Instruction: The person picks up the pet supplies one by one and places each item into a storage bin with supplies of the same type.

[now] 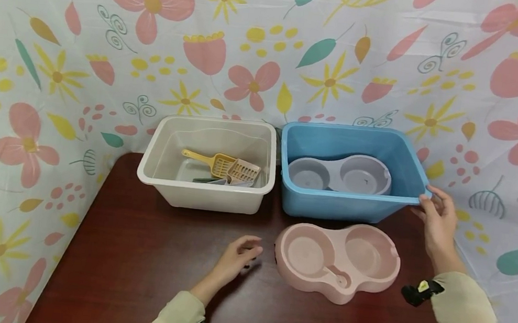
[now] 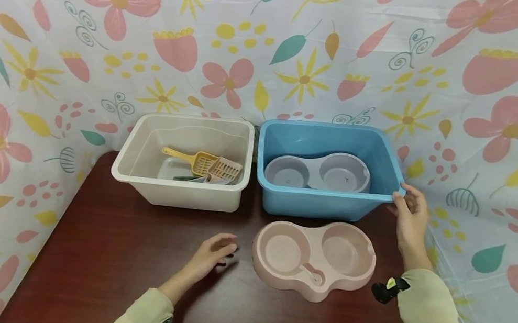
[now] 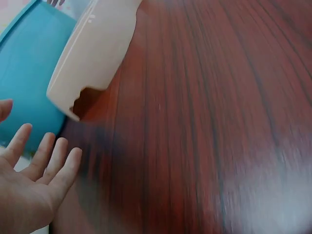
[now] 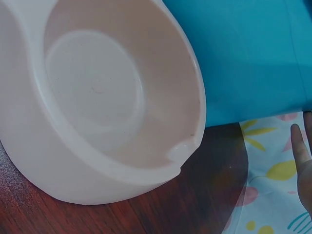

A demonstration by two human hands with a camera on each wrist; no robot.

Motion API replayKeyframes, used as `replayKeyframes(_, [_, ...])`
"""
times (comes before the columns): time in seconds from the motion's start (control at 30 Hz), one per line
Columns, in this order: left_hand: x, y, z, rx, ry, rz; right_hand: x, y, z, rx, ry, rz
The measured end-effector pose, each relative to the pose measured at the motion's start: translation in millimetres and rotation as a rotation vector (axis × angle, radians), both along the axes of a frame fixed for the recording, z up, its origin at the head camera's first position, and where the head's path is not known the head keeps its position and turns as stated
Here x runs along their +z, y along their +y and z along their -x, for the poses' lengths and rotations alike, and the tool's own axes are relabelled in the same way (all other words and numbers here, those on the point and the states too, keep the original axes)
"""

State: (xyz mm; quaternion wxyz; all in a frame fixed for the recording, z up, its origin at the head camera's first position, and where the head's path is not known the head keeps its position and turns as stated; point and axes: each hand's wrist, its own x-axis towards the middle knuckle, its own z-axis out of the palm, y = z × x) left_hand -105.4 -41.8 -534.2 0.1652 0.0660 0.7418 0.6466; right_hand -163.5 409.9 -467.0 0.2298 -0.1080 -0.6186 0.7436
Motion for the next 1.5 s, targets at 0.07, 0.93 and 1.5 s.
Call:
replayKeyframes(0.07, [-1.5, 6.0, 0.0, -0.005, 0.003, 0.029, -0.3, -1, 0.6, -0.002, -0.004, -0.004])
replayKeyframes(0.93, [-16.8, 67.8, 10.0, 0.069, -0.067, 0.128, -5.3, 1, 1.1, -0.032, 0.006, -0.091])
replayKeyframes(1.5, [-26.3, 81.0, 11.6, 0.187, -0.013, 0.133, -6.7, 0, 3.7, -0.071, 0.001, -0.081])
